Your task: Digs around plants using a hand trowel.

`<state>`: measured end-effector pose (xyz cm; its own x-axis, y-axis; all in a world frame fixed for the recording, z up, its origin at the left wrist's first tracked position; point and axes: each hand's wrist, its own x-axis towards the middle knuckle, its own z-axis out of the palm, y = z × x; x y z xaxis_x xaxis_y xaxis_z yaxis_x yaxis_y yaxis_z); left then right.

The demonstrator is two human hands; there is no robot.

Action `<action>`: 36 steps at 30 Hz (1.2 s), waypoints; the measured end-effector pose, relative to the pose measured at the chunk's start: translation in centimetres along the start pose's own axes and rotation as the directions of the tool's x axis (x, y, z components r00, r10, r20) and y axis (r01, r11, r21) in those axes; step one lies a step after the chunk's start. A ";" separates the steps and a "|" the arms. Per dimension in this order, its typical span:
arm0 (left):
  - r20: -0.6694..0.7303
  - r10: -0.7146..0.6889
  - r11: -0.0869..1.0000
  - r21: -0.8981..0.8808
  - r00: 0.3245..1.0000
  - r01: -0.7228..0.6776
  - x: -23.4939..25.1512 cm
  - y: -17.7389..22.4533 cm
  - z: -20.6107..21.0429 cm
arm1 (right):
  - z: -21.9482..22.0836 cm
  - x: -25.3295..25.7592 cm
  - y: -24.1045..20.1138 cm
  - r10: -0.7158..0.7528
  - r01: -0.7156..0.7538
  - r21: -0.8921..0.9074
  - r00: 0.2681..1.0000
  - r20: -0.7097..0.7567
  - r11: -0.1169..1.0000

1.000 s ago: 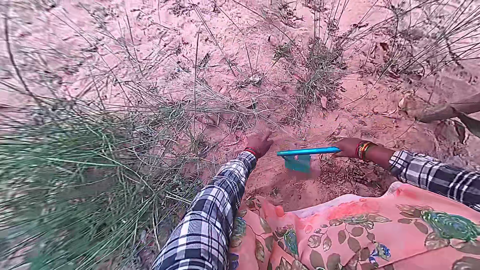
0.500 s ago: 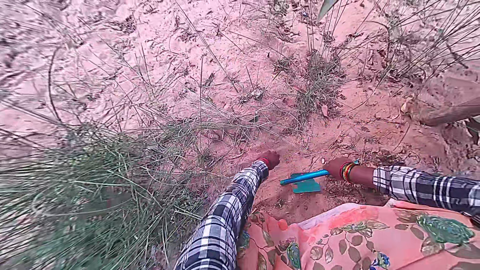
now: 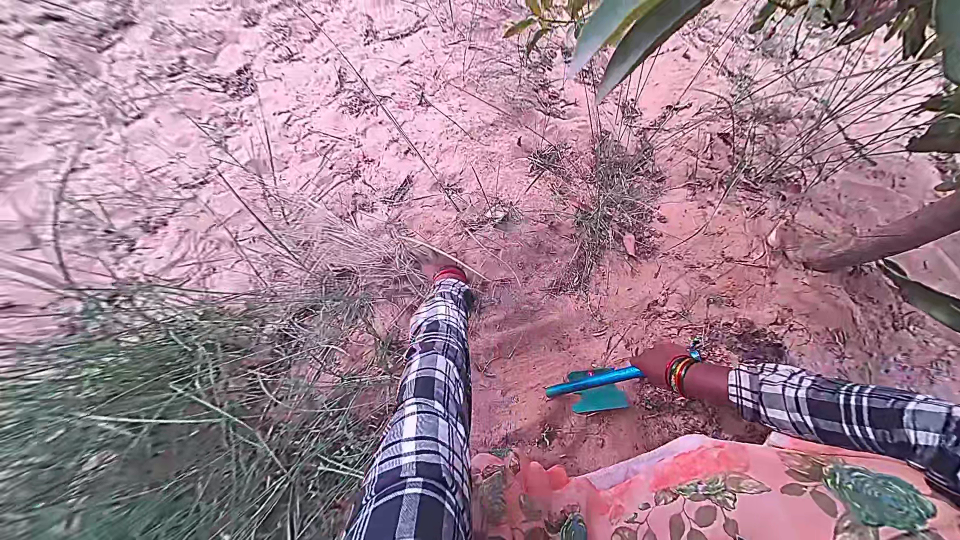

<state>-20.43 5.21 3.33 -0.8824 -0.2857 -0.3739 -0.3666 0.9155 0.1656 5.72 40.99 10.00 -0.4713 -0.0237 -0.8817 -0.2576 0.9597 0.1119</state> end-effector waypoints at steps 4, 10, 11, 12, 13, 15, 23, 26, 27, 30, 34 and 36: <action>0.178 0.203 0.945 0.222 0.963 -0.241 -2.1 -6.0 1.4 | -1.0 0.4 0.1 -0.002 0.003 -0.046 1.000 0.015 0.999; 0.004 0.218 0.976 -0.005 0.976 -0.218 -4.7 -11.2 7.2 | -1.0 1.1 0.4 -0.033 0.033 -0.093 0.999 0.001 0.995; -0.002 0.224 0.974 -0.024 0.975 -0.224 -4.9 -11.3 7.4 | -1.7 0.8 0.3 -0.029 0.030 -0.097 1.000 0.009 0.995; -0.013 0.223 0.974 -0.049 0.975 -0.223 -5.0 -11.5 7.6 | -2.6 0.2 0.1 -0.022 0.023 -0.100 1.000 0.009 0.995; -0.009 0.199 0.976 -0.090 0.980 -0.199 -4.6 -11.7 7.7 | -3.7 -0.5 -0.2 -0.013 0.012 -0.086 1.000 -0.007 0.996; 0.004 0.154 0.972 -0.181 0.988 -0.151 -4.4 -12.1 7.7 | -6.2 -2.5 -0.7 0.026 -0.026 0.006 0.997 -0.068 1.000; 0.044 0.291 0.955 0.047 0.956 -0.293 -4.1 -12.9 7.4 | -14.0 -6.7 -5.5 0.075 0.196 0.823 0.958 -0.276 0.533; 0.170 0.310 0.937 0.113 0.935 -0.331 -6.7 -12.8 5.1 | -17.7 -8.4 -7.5 0.133 0.375 0.816 0.872 -0.472 0.441; 0.194 0.289 0.944 0.104 0.937 -0.312 -7.0 -12.8 5.1 | -19.1 -9.3 -8.0 0.148 0.462 0.776 0.812 -0.565 0.429; 0.228 0.308 0.936 0.103 0.924 -0.338 -6.9 -13.2 5.5 | -23.5 -12.2 -9.9 0.194 0.727 0.581 0.551 -0.812 0.367; 0.273 0.312 0.922 0.146 0.910 -0.359 -7.2 -13.3 5.2 | -28.7 -11.4 -12.1 0.240 0.936 0.243 0.182 -0.953 0.256; 0.268 0.306 0.917 0.174 0.913 -0.359 -7.5 -13.1 5.4 | -29.1 -7.5 -14.0 0.359 0.958 0.192 0.106 -0.927 0.214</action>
<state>-7.42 -3.14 -0.99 -0.8393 0.0954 -0.5352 0.0317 0.9914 0.1268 -11.68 19.57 28.36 -0.9245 0.0827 0.3721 -0.3446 0.2361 -0.9086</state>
